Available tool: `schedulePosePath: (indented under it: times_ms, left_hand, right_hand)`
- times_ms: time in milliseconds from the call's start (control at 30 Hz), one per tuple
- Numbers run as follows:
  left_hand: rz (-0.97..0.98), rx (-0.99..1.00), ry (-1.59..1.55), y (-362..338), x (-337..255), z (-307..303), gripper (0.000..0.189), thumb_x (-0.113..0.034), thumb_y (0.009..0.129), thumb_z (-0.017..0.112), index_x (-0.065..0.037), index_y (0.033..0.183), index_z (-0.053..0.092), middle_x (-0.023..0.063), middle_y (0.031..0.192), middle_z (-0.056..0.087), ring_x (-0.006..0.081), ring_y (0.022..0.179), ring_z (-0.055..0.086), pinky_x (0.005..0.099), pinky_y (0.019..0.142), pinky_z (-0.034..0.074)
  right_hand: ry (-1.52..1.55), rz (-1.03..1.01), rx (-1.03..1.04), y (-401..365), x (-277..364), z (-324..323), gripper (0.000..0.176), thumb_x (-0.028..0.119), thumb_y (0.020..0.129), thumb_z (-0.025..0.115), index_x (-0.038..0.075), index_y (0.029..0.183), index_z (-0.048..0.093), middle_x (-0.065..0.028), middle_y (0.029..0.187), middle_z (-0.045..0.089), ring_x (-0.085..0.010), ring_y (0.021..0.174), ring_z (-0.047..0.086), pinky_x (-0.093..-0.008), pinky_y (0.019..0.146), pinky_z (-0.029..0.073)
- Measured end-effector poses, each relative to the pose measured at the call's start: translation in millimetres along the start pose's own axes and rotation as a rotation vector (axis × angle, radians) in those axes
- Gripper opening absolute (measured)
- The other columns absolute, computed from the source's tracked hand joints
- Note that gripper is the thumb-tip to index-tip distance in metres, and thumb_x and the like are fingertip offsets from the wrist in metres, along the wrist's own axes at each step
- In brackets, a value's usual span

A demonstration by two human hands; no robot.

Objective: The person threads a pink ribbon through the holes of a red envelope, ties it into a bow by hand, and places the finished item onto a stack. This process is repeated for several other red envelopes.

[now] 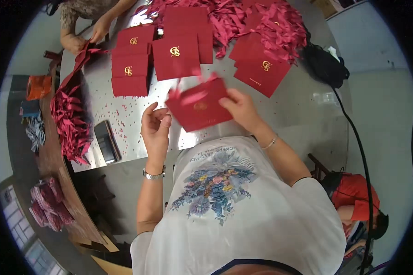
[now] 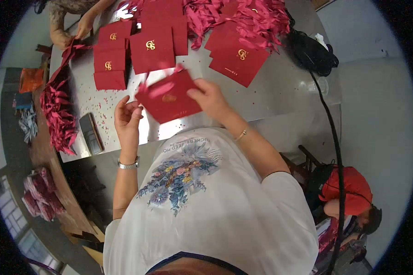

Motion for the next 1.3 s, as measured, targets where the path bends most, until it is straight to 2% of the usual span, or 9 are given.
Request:
schedulePosePath:
  times_ms: [133,300,433,500,600,800,867,1167,1300]
  left_hand:
    - [-0.024,-0.04,0.168,13,11,-5,0.036,-0.006,0.091,0.059,-0.001,0.125,0.05,0.0075,0.107,0.062,0.0123,0.09,0.06,0.0243,0.072,0.05]
    - [0.074,-0.033,0.522,56,2,-4,0.026,-0.003,0.086,0.06,-0.001,0.112,0.06,0.0096,0.102,0.065,0.0164,0.083,0.061,0.0292,0.071,0.05]
    - [0.301,0.048,0.789,110,-35,31,0.023,-0.003,0.082,0.063,-0.001,0.105,0.061,0.0161,0.099,0.064,0.0295,0.086,0.063,0.0361,0.071,0.051]
    - [0.477,0.129,0.946,138,-45,56,0.026,-0.004,0.081,0.06,-0.002,0.107,0.06,0.0178,0.106,0.062,0.0349,0.097,0.06,0.0415,0.081,0.049]
    - [0.632,0.214,1.143,181,-34,91,0.032,-0.005,0.081,0.056,-0.003,0.112,0.06,0.0185,0.114,0.06,0.0356,0.105,0.057,0.0425,0.089,0.048]
    - [0.69,0.275,1.333,215,-8,125,0.021,-0.008,0.078,0.056,-0.008,0.098,0.062,0.0106,0.098,0.063,0.0306,0.096,0.06,0.0437,0.08,0.047]
    - [0.681,0.306,1.396,210,0,125,0.017,-0.008,0.077,0.059,-0.009,0.093,0.061,0.0095,0.094,0.063,0.0286,0.094,0.06,0.0425,0.079,0.044]
    - [0.324,0.321,1.081,103,7,59,0.021,-0.003,0.07,0.065,-0.001,0.091,0.06,0.0167,0.087,0.062,0.0361,0.085,0.06,0.0444,0.076,0.048]
    - [0.0,0.321,0.898,63,39,20,0.027,0.0,0.075,0.068,0.001,0.101,0.062,0.0153,0.086,0.065,0.0249,0.076,0.064,0.0333,0.07,0.051]
  right_hand:
    - [0.131,-0.012,-0.688,-33,-26,-121,0.023,0.009,0.09,0.061,-0.004,0.108,0.056,-0.0052,0.092,0.062,-0.0103,0.083,0.056,-0.0258,0.073,0.048]
    - [-0.372,0.034,-0.776,-50,-70,-186,0.065,0.019,0.082,0.068,-0.005,0.135,0.038,-0.0274,0.134,0.042,-0.039,0.123,0.041,-0.0437,0.104,0.034]
    - [-0.751,0.002,-0.962,-61,-25,-167,0.058,0.015,0.083,0.066,-0.003,0.133,0.042,-0.0244,0.131,0.047,-0.0378,0.119,0.045,-0.0437,0.102,0.036]
    - [-0.817,-0.384,-0.848,-48,32,-138,0.052,0.01,0.082,0.063,-0.001,0.13,0.046,-0.0213,0.128,0.05,-0.0374,0.116,0.048,-0.0438,0.102,0.036]
    - [-0.822,-0.508,-0.484,5,56,-90,0.038,0.008,0.083,0.057,0.003,0.121,0.054,-0.0167,0.122,0.055,-0.0349,0.113,0.05,-0.0433,0.097,0.04]
    - [-0.865,-0.425,-0.392,111,46,-43,0.038,0.013,0.082,0.062,0.002,0.117,0.054,-0.0179,0.111,0.06,-0.0356,0.104,0.055,-0.0432,0.091,0.045]
    - [-0.902,-0.038,-0.279,140,2,-40,0.032,0.01,0.082,0.06,0.002,0.113,0.054,-0.0187,0.103,0.063,-0.0367,0.095,0.059,-0.0448,0.083,0.048]
    - [-0.974,-0.168,0.044,1,-5,-6,0.029,0.011,0.08,0.059,0.006,0.109,0.061,-0.0109,0.093,0.062,-0.0302,0.093,0.058,-0.0412,0.079,0.046]
    - [-0.891,-0.207,-0.038,-20,21,-15,0.041,0.021,0.079,0.065,0.005,0.116,0.058,-0.0121,0.103,0.06,-0.0323,0.097,0.057,-0.0414,0.084,0.046]
Point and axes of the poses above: each hand's wrist, its own y-axis towards the middle knuckle, its own z-axis out of the palm, x = y × z, the point moved 10 cm from there along y, towards the middle knuckle
